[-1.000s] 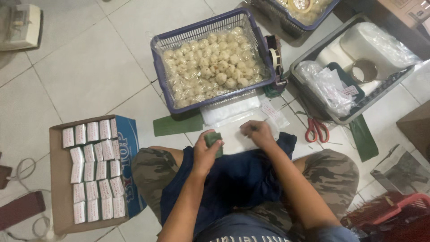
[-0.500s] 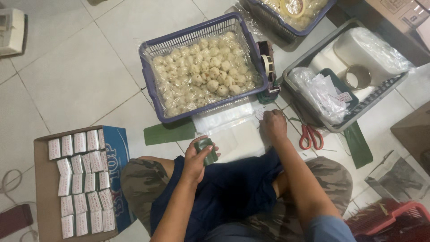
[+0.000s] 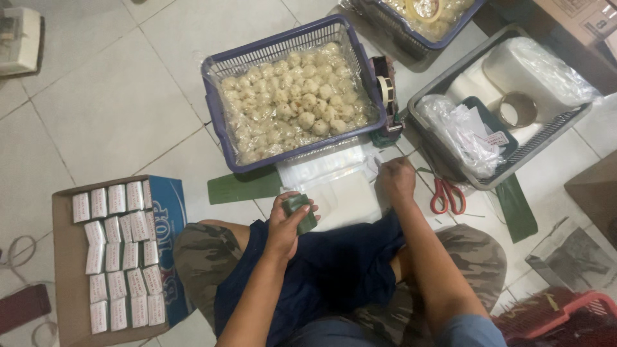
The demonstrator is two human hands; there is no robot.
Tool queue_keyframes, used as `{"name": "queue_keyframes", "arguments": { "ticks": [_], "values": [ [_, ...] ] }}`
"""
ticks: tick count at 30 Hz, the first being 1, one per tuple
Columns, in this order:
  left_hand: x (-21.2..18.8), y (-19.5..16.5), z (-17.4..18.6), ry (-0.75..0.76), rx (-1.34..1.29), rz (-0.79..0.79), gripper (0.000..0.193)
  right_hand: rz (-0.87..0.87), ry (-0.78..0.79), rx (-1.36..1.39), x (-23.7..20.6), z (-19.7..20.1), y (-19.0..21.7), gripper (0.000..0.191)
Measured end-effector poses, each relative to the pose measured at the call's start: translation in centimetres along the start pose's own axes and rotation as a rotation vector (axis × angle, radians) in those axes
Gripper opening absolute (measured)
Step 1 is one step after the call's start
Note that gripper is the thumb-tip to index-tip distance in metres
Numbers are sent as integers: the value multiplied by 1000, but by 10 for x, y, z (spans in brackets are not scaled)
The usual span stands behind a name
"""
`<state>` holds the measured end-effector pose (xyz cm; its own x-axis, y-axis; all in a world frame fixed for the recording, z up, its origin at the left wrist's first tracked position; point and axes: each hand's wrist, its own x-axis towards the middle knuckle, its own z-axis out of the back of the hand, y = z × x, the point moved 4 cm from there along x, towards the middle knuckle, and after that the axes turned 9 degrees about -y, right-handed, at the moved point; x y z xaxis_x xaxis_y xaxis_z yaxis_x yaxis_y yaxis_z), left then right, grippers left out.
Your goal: The person sits on the floor and wraps round white food balls in green leaf wrappers, folding the leaf around each item by hand. They then wrap the leaf-wrapped items in clear plastic sheets and place the finished wrapped items into a cardboard box beside them.
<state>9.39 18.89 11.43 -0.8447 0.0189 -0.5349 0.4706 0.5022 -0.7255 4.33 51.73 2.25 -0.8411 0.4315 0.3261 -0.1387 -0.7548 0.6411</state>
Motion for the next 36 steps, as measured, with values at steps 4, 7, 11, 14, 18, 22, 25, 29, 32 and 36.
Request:
{"name": "queue_keyframes", "arguments": {
  "ticks": [4, 7, 11, 14, 18, 22, 25, 29, 32, 36],
  "values": [
    [-6, -4, 2, 18, -15, -76, 43, -206, -6, 24, 7, 20, 30, 22],
    [-10, -10, 5, 19, -23, -94, 40, -364, 97, 334, 7, 43, 73, 24],
    [-17, -15, 9, 7, -53, -59, 34, -401, 315, 871, -24, 78, 147, 17],
    [-24, -17, 11, 23, -87, -53, 33, -366, 521, 912, -66, 92, 198, 12],
    [-36, -22, 12, 79, -100, -117, 44, -255, 523, 811, -76, 87, 230, 21],
    [-52, -31, 13, 146, -125, -120, 52, -311, 519, 716, -67, 80, 234, 26],
    [-61, -37, 8, 183, -158, -120, 52, -321, 543, 725, -70, 78, 244, 25],
    [-69, -43, -1, 188, -161, -141, 51, -292, 523, 608, -78, 85, 266, 18],
    [-69, -46, -2, 142, -159, -180, 48, -252, 509, 553, -80, 97, 281, 17],
    [-64, -44, 0, 30, -172, -242, 42, 48, 391, 459, -83, 115, 305, 19]
  ]
}}
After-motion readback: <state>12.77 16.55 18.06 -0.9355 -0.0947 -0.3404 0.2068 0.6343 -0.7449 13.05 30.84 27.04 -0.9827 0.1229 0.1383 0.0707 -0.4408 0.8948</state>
